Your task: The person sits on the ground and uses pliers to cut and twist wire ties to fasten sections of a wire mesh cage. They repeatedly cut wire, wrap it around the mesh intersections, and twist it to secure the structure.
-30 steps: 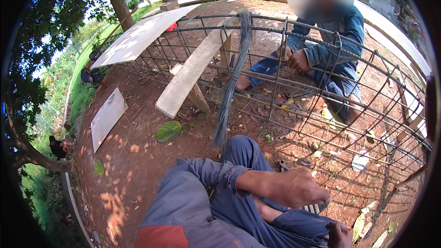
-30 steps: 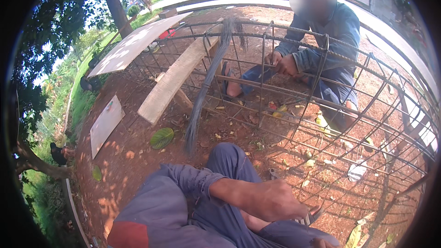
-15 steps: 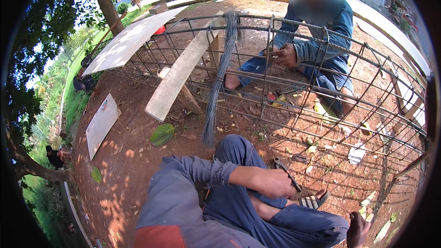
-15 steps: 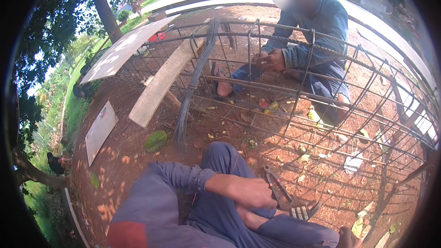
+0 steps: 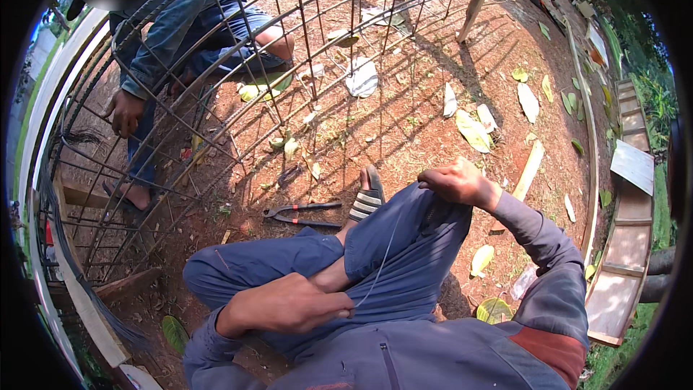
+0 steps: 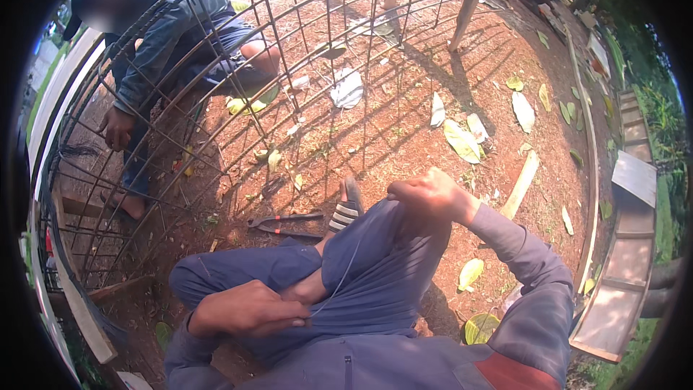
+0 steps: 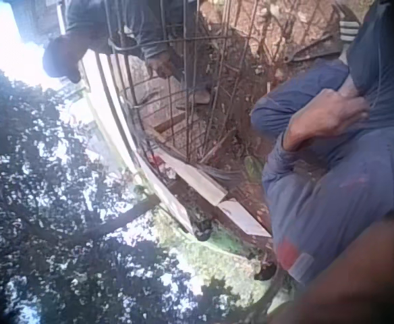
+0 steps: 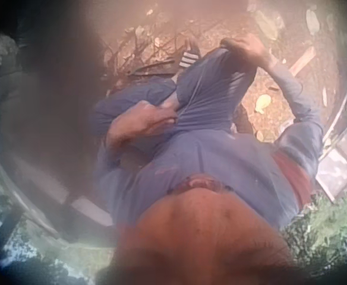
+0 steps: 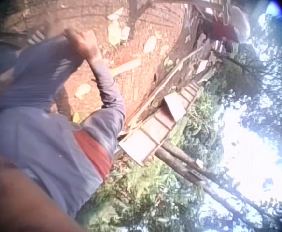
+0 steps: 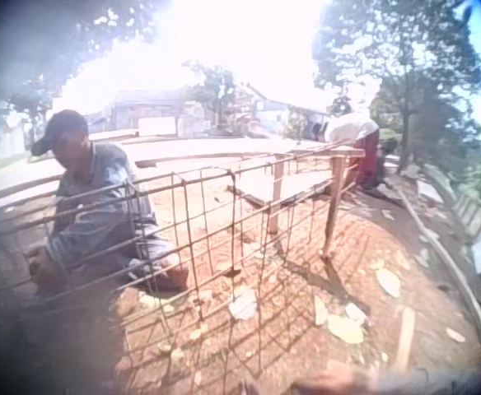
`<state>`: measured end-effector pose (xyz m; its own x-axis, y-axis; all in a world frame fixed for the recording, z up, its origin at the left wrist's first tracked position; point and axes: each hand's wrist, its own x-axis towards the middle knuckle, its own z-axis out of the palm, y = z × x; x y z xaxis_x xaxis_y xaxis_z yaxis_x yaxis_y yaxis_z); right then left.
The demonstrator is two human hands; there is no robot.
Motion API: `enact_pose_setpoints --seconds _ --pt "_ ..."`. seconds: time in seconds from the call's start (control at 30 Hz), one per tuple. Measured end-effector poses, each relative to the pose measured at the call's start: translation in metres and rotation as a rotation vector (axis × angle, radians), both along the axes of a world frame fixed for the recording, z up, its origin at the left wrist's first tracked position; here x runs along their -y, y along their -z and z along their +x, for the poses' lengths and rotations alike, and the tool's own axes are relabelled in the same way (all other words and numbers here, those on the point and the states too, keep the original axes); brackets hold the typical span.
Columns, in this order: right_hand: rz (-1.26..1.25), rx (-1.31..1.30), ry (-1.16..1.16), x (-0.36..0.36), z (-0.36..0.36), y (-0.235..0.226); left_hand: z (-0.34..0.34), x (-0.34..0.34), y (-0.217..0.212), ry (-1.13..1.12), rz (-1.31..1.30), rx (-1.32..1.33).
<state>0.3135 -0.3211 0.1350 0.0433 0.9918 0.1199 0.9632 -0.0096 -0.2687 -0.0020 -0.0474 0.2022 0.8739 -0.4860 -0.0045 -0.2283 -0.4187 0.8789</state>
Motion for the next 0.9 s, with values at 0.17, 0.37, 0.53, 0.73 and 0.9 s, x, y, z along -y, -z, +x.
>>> enact_pose_setpoints --seconds 0.17,0.37,0.53,0.73,0.9 --pt "-0.004 -0.073 -0.068 -0.002 0.0 0.005 0.039 -0.046 -0.011 -0.887 0.315 0.083" --pt "0.088 -0.118 -0.064 -0.003 0.0 0.009 0.014 -0.004 0.075 0.076 0.455 -0.237" --pt "0.139 -0.127 -0.094 0.002 0.0 0.023 0.032 -0.015 -0.045 -0.13 -0.125 0.087" --pt "0.23 -0.134 0.031 0.001 0.001 0.015 0.069 -0.079 0.038 -0.854 0.429 0.14" --pt "-0.019 -0.052 0.146 0.001 -0.004 -0.001 0.046 -0.061 0.082 -0.704 0.369 0.055"
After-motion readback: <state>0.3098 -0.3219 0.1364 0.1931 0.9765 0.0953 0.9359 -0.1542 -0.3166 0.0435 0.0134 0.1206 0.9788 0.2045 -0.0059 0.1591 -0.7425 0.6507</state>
